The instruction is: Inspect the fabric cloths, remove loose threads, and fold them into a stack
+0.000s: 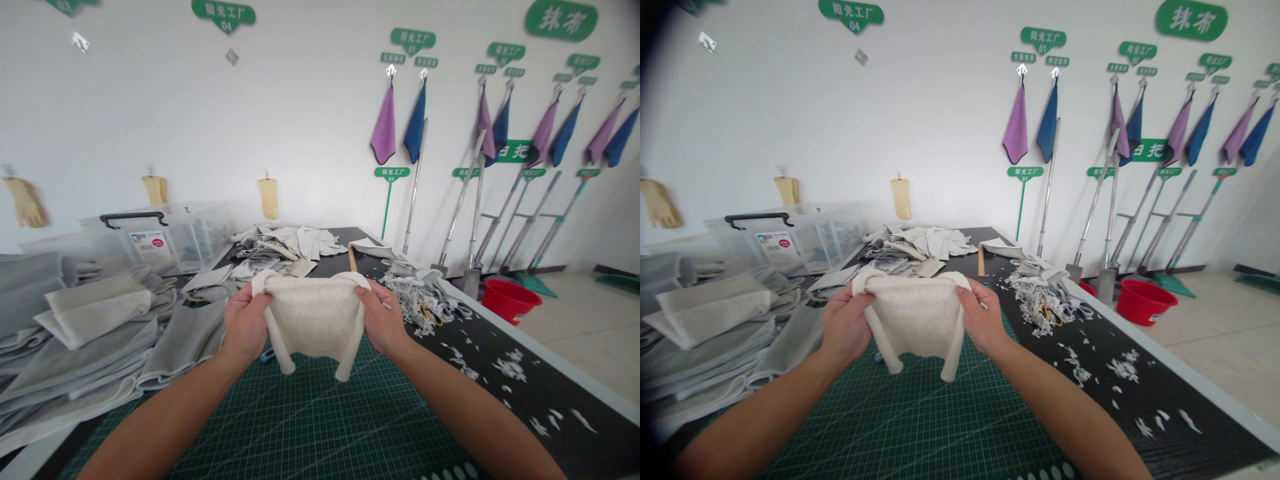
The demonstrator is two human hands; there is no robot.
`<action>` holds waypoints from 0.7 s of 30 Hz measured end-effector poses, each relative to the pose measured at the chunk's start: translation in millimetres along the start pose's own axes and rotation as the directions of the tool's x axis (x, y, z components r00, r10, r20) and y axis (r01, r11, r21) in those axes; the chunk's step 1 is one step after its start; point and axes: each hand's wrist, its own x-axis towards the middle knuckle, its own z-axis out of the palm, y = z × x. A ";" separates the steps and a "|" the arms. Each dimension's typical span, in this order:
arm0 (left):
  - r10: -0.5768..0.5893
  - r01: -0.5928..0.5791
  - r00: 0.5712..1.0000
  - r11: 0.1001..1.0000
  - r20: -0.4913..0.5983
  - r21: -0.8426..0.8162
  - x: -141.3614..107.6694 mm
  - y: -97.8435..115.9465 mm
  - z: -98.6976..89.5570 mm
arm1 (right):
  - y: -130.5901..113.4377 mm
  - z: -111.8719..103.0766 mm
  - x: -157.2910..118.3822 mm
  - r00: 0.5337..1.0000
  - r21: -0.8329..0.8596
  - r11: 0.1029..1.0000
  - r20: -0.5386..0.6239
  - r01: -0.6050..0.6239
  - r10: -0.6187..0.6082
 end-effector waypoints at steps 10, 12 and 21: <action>-0.090 0.065 0.994 0.948 0.067 0.311 1.1 -7.0 -3.4 | -1.4 5.7 4.2 0.998 -0.137 0.989 -0.039 0.048 -0.054; -0.090 0.061 0.989 0.969 0.114 0.238 1.0 -3.2 -5.4 | -3.4 4.4 3.3 1.000 -0.117 0.993 0.021 0.013 -0.010; 0.067 -0.071 0.993 0.997 0.101 0.038 5.8 12.2 -18.0 | -9.2 -6.2 1.8 0.997 -0.055 0.996 0.022 0.073 -0.072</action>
